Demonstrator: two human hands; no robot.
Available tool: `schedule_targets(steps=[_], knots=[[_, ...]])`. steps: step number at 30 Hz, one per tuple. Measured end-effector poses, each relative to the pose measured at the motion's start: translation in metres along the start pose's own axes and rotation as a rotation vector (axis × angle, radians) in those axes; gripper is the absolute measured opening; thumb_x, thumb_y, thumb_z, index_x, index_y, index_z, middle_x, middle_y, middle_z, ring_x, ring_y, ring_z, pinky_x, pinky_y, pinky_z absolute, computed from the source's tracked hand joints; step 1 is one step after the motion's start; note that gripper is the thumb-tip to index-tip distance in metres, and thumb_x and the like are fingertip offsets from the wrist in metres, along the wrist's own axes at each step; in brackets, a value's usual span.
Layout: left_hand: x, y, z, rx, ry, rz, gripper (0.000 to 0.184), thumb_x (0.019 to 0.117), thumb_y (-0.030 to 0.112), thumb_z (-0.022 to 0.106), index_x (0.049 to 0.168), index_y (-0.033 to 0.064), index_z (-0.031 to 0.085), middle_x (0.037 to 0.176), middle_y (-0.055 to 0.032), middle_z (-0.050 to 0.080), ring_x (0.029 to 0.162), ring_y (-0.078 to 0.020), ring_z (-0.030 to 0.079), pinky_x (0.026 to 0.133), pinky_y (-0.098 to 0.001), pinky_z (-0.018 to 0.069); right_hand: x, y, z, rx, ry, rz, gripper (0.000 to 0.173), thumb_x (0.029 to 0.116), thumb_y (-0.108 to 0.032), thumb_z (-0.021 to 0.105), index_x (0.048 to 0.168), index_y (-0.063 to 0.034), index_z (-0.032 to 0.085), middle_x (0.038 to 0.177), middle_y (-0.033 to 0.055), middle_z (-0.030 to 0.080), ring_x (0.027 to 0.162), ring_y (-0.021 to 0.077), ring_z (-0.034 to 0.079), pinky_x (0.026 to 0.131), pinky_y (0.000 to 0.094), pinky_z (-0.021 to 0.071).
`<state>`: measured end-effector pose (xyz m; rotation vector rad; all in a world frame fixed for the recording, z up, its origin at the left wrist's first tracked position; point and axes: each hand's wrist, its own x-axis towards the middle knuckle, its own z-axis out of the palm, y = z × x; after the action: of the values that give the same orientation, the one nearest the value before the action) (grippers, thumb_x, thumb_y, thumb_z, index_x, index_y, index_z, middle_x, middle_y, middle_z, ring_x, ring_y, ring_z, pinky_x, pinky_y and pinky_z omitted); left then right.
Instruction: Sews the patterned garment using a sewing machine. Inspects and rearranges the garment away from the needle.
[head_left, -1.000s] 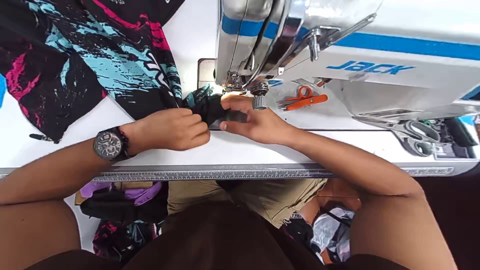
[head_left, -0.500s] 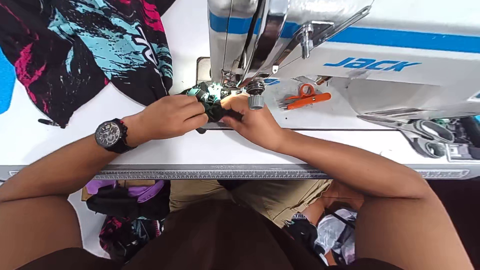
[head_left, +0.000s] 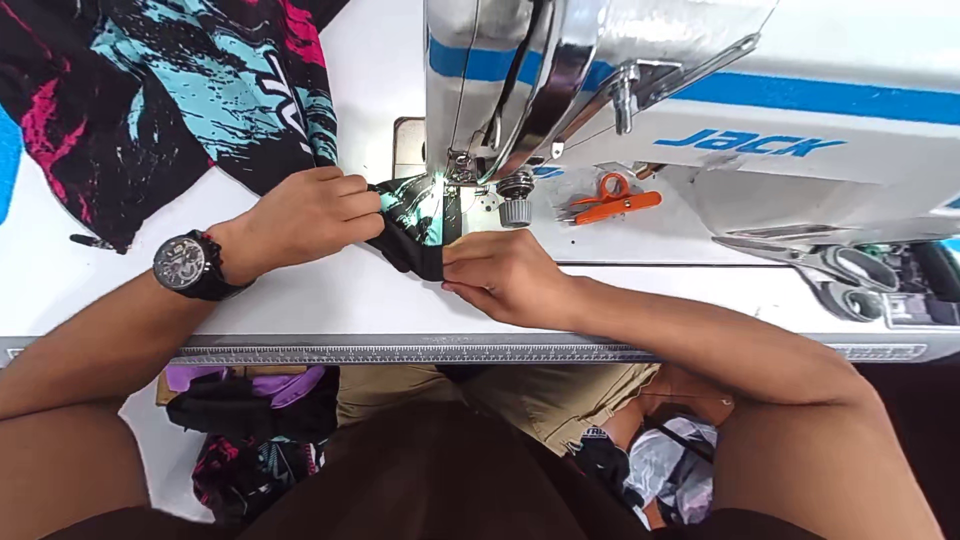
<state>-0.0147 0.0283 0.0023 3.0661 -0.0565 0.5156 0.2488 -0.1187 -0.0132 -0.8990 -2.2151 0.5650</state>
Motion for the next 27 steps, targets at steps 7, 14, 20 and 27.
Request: schedule_targets(steps=[7,14,20,27], knots=[[0.027,0.023,0.019,-0.047,-0.062,-0.021,0.036,0.0922,-0.006,0.051,0.118,0.007,0.071,0.118,-0.0109,0.072,0.084,-0.0281,0.065,0.066,-0.0399,0.0495,-0.008,-0.016,0.004,-0.023,0.068,0.215,0.021,0.1004,-0.01,0.059,0.096,-0.0027,0.078,0.11,0.0105,0.078,0.111,0.0191,0.073,0.098,0.0328,0.0573],[0.025,0.017,0.024,-0.005,-0.057,-0.06,0.033,0.0968,-0.004,0.045,0.119,0.0067,0.067,0.113,-0.0112,0.071,0.08,-0.0268,0.062,0.062,-0.0371,0.0455,-0.013,0.01,-0.013,0.137,-0.088,0.218,0.023,0.1023,-0.013,0.057,0.11,-0.0028,0.077,0.125,0.0105,0.074,0.124,0.0174,0.066,0.108,0.0322,0.0513],[0.025,0.001,0.027,0.069,0.094,-0.131,0.033,0.0975,0.004,0.051,0.121,0.0149,0.071,0.118,-0.0054,0.071,0.091,-0.0261,0.06,0.078,-0.0415,0.0442,-0.005,0.044,-0.022,-0.105,-0.188,0.067,0.031,0.1037,-0.014,0.047,0.116,-0.0073,0.075,0.124,0.0086,0.074,0.119,0.0235,0.069,0.096,0.0412,0.0559],[0.013,0.015,0.014,0.022,0.028,-0.275,0.015,0.095,0.01,0.058,0.097,-0.0024,0.066,0.093,-0.0212,0.069,0.089,-0.0382,0.069,0.076,-0.0513,0.0552,0.011,0.02,-0.021,0.094,-0.093,0.502,0.035,0.1043,-0.029,0.054,0.123,-0.0048,0.071,0.121,0.0089,0.072,0.113,0.0151,0.066,0.099,0.0343,0.0513]])
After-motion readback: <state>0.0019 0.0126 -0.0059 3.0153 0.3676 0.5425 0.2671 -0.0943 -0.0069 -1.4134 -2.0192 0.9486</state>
